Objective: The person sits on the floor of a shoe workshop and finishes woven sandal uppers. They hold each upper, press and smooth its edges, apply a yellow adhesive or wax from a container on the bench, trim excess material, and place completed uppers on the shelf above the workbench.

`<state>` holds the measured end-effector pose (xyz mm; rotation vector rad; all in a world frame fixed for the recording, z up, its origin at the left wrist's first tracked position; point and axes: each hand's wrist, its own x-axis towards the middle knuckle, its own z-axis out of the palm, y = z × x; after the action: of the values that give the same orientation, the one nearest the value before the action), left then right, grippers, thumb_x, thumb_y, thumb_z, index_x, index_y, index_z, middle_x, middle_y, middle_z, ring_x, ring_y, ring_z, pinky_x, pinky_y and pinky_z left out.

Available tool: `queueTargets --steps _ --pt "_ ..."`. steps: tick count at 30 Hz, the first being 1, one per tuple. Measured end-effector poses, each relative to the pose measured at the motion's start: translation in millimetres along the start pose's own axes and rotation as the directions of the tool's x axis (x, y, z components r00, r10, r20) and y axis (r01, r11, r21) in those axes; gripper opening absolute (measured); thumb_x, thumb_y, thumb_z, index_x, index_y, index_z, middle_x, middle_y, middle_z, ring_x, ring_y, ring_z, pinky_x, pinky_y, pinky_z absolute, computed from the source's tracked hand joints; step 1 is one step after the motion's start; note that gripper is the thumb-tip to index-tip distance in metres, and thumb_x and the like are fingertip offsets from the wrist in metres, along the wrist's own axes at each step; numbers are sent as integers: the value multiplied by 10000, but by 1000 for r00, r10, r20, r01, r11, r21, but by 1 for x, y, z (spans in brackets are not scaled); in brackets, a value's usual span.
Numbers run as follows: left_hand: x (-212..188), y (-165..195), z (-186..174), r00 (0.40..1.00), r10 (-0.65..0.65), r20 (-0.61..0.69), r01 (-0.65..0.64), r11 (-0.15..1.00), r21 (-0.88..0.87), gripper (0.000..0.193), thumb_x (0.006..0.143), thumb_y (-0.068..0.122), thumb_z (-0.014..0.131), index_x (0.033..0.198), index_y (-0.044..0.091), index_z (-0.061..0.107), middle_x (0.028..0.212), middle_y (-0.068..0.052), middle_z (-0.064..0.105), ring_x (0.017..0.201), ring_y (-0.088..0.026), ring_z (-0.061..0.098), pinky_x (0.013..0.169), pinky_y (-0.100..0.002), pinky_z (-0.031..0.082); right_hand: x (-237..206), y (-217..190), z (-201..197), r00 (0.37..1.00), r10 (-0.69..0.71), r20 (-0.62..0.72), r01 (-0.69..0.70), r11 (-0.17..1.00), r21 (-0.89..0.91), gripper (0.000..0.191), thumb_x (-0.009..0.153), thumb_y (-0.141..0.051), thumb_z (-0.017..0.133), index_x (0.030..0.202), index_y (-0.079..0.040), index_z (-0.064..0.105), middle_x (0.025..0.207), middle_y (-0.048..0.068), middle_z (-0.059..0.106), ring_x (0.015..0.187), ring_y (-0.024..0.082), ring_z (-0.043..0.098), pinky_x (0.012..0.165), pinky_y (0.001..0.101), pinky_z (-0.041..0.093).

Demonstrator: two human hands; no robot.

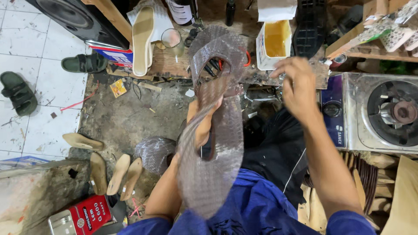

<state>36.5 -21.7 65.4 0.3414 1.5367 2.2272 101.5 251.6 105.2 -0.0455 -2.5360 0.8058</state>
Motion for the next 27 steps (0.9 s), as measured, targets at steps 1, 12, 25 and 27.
queueTargets --steps 1,12,25,27 --pt "0 -3 2 999 25 31 -25 1000 -5 266 1030 153 657 1230 -21 686 1122 15 678 1036 -71 566 975 -246 461 -10 -17 -1 999 -37 -22 39 988 150 375 873 130 486 1101 -39 731 1232 108 689 1194 292 634 1071 382 490" --pt "0 0 15 987 120 103 -115 992 -50 307 1026 171 583 1254 -28 638 1196 -29 706 1107 -97 631 998 -260 492 -41 -74 8 985 -154 -77 171 918 359 530 837 134 552 1297 -80 709 1117 108 648 1102 266 603 1000 356 491" --pt "-1 36 19 979 195 59 -198 979 42 216 1005 58 653 1204 -24 658 1060 -24 729 933 -79 669 840 -254 568 -42 -77 7 933 -321 -164 348 921 177 391 845 87 624 1143 -125 764 1033 69 649 1073 277 620 1097 504 453" --pt "-1 36 20 966 245 77 -254 956 144 201 1029 57 653 1207 -36 665 1073 -36 731 954 -79 665 858 -258 564 -41 -78 7 936 -313 -161 336 932 138 393 827 65 639 1154 -116 761 1041 77 649 1071 284 612 1091 518 452"
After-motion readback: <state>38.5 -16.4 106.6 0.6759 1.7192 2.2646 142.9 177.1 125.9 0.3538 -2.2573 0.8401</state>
